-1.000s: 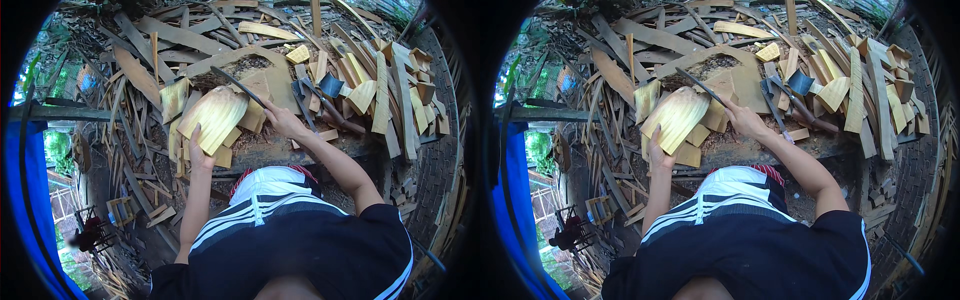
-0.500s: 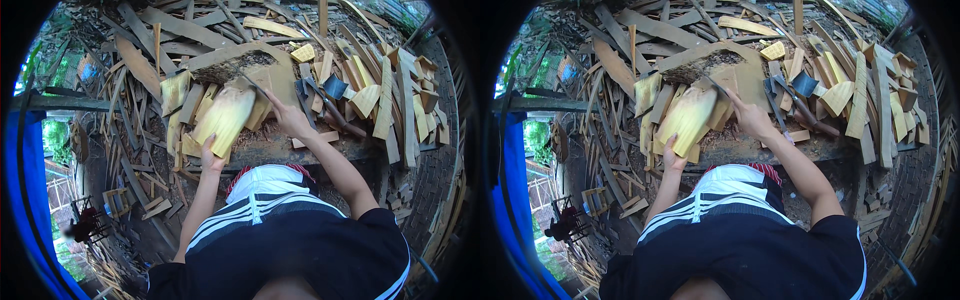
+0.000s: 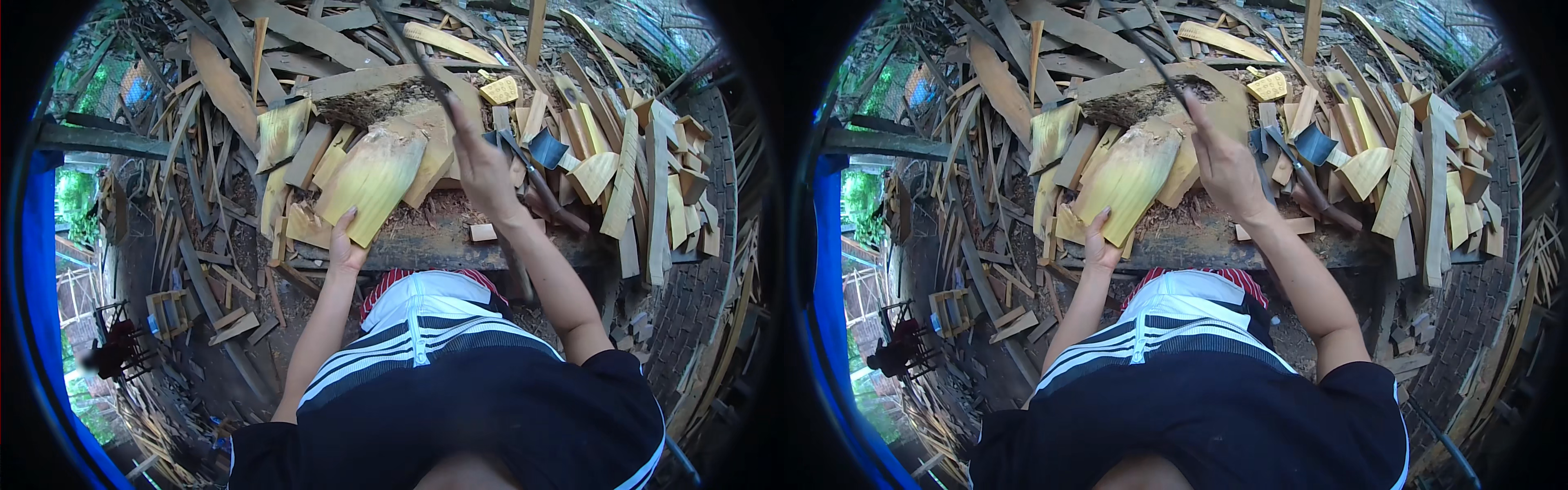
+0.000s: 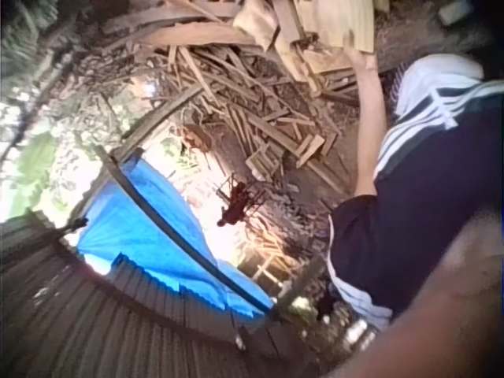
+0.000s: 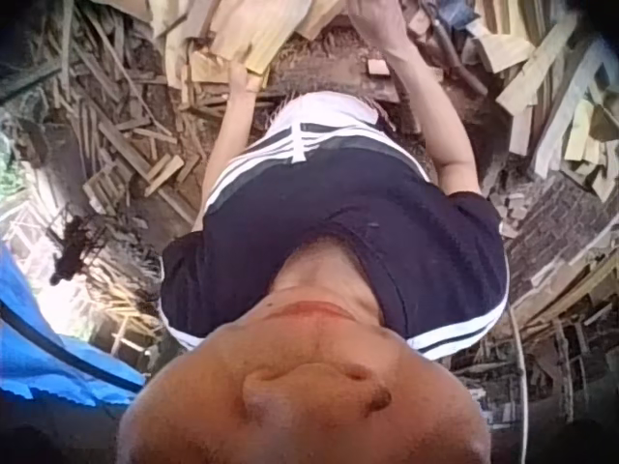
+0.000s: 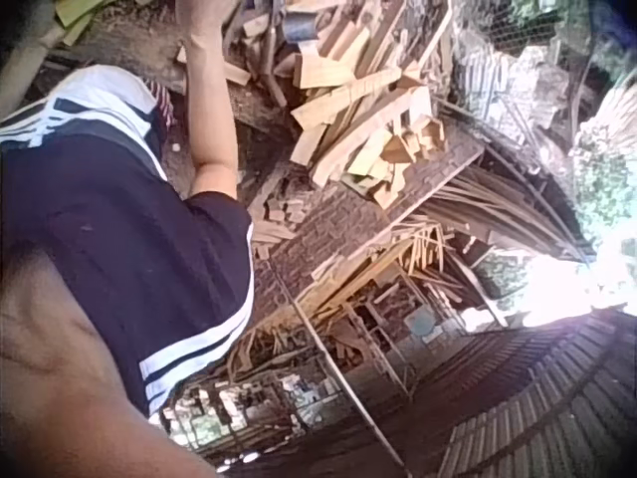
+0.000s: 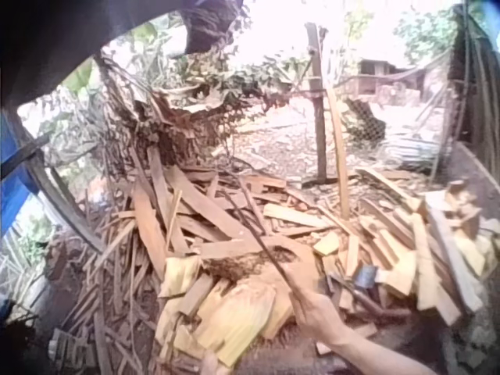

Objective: The person marks and scrapes a piece of wood with a metal rod, shapes it by shaving the edges with a curved blade, and holds the wood piece by hand.

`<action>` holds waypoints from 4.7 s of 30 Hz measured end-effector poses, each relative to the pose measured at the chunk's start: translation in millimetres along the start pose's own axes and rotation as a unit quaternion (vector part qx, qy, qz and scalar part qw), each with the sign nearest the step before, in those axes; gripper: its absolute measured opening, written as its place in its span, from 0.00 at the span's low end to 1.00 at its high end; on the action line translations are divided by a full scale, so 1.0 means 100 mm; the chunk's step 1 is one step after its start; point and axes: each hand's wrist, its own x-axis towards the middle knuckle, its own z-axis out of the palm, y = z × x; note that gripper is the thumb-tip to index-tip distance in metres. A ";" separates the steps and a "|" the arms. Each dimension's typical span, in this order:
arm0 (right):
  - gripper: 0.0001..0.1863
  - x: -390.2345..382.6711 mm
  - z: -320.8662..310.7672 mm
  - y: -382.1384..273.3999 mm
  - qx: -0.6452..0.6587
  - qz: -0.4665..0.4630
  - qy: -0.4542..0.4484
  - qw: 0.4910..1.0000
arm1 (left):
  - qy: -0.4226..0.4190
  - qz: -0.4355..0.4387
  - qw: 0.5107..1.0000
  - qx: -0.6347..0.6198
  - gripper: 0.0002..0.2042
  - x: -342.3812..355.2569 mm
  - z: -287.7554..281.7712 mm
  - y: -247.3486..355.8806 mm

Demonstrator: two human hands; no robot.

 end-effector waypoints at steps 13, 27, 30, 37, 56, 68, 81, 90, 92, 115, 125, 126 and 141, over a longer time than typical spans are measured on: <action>0.28 0.11 -0.16 -0.13 -0.006 0.171 -0.083 0.982 | -0.007 0.005 1.000 -0.011 0.26 0.03 -0.10 -0.05; 0.28 -0.16 0.09 0.51 -0.014 0.278 -0.200 0.940 | -0.038 0.012 0.999 0.009 0.23 0.09 0.02 -0.10; 0.27 0.09 -0.08 -0.14 0.003 0.149 -0.075 0.986 | -0.003 0.015 1.000 0.014 0.24 0.03 -0.04 -0.09; 0.27 -0.35 0.26 0.58 -0.152 0.176 -0.171 0.957 | -0.007 0.011 1.000 0.003 0.24 0.05 0.03 -0.13; 0.27 -0.38 0.23 0.64 -0.219 0.160 -0.196 0.942 | -0.013 -0.023 0.999 -0.046 0.23 0.12 -0.09 -0.16; 0.55 -0.46 0.29 0.83 -0.014 0.245 -0.156 0.957 | -0.021 -0.101 0.991 -0.091 0.25 0.24 -0.34 -0.28; 0.64 -0.39 0.58 0.87 -0.066 0.204 -0.123 0.969 | 0.011 -0.059 0.997 -0.045 0.25 0.56 -0.02 -0.19; 0.52 -0.21 0.60 1.02 -0.086 0.134 -0.092 0.983 | 0.023 -0.016 0.999 0.017 0.31 0.61 -0.01 -0.03; 0.48 -0.21 0.47 0.83 -0.100 0.178 -0.118 0.972 | 0.100 0.066 0.989 0.092 0.36 0.40 0.29 -0.06; 0.21 -0.34 0.33 0.78 -0.119 0.186 -0.155 0.963 | -0.226 0.507 0.258 0.791 0.36 0.27 0.34 0.72; 0.25 -0.35 0.22 0.57 -0.078 0.140 -0.099 0.982 | -0.187 0.327 0.696 0.612 0.20 -0.11 0.90 0.97; 0.26 -0.37 0.23 0.64 -0.074 0.151 -0.108 0.980 | -0.182 0.339 0.703 0.599 0.20 -0.08 0.90 0.95; 0.25 -0.28 0.27 0.57 -0.036 0.150 -0.090 0.984 | -0.117 0.314 0.756 0.562 0.11 0.01 0.89 1.02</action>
